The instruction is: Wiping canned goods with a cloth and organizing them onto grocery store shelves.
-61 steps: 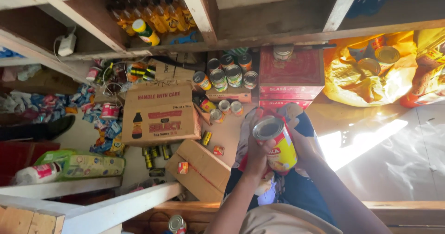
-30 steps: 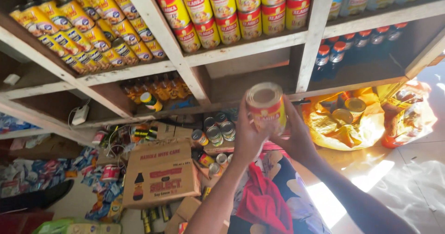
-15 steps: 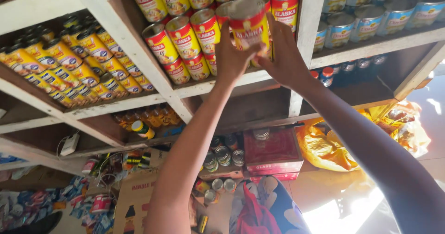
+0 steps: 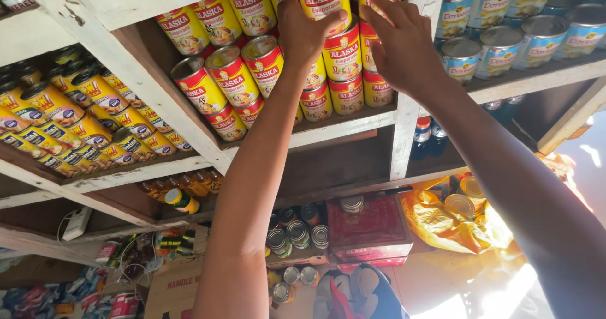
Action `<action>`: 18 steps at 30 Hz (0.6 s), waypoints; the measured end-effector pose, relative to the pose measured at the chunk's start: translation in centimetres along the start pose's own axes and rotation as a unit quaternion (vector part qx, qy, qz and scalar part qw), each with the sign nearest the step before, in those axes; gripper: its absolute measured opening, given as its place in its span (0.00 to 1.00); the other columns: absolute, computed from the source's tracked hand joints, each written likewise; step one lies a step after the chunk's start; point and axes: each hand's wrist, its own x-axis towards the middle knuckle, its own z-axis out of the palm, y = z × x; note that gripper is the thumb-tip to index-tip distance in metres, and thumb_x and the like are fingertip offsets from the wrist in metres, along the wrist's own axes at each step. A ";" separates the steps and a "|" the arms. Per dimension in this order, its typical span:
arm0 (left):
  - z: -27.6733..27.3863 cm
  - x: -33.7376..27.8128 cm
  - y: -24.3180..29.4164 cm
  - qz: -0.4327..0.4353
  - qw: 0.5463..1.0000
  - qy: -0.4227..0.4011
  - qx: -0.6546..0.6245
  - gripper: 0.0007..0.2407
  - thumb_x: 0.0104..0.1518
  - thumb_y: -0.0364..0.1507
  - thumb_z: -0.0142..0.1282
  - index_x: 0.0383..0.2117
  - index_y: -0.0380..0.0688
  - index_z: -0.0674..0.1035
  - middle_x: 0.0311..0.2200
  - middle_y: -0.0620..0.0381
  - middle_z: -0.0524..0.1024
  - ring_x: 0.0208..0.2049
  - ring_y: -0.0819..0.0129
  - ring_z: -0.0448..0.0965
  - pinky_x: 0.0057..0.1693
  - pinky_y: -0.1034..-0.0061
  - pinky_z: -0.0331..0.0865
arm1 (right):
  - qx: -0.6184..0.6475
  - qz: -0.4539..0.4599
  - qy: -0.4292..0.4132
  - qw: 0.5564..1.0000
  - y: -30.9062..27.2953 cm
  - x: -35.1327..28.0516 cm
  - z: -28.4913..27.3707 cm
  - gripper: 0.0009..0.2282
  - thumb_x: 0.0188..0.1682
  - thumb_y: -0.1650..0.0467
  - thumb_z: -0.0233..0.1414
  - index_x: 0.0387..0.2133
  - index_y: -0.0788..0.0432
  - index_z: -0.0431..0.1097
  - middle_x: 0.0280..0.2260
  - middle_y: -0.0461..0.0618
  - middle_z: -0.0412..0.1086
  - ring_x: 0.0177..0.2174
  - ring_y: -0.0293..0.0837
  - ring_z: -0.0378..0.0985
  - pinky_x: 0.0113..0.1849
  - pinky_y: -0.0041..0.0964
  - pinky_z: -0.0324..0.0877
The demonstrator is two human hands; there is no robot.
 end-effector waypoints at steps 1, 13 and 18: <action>0.3 0.1 -0.4 0.000 1.000 0.000 0.000 0.29 0.36 0.30 0.79 0.46 0.40 0.75 0.39 0.50 0.85 0.40 0.59 0.88 0.49 0.66 0.80 | 0.000 0.000 0.000 1.000 0.1 0.0 0.1 0.27 0.50 0.76 0.57 0.66 0.59 0.64 0.64 0.57 0.62 0.61 0.58 0.63 0.55 0.56 0.61; 1.5 0.4 -1.3 0.013 0.997 -0.053 -0.053 0.26 0.39 0.29 0.78 0.44 0.37 0.77 0.40 0.48 0.86 0.40 0.59 0.89 0.49 0.67 0.82 | -0.062 0.001 -0.029 0.998 0.7 -0.1 1.4 0.25 0.49 0.75 0.58 0.62 0.55 0.68 0.56 0.54 0.65 0.56 0.56 0.63 0.50 0.54 0.62; 1.4 0.2 -2.2 0.018 0.998 -0.055 -0.010 0.29 0.40 0.31 0.79 0.49 0.38 0.74 0.41 0.47 0.85 0.43 0.57 0.88 0.52 0.67 0.81 | -0.080 -0.005 -0.021 0.997 0.4 -0.1 2.0 0.27 0.49 0.74 0.59 0.66 0.54 0.68 0.54 0.53 0.65 0.54 0.54 0.63 0.50 0.52 0.60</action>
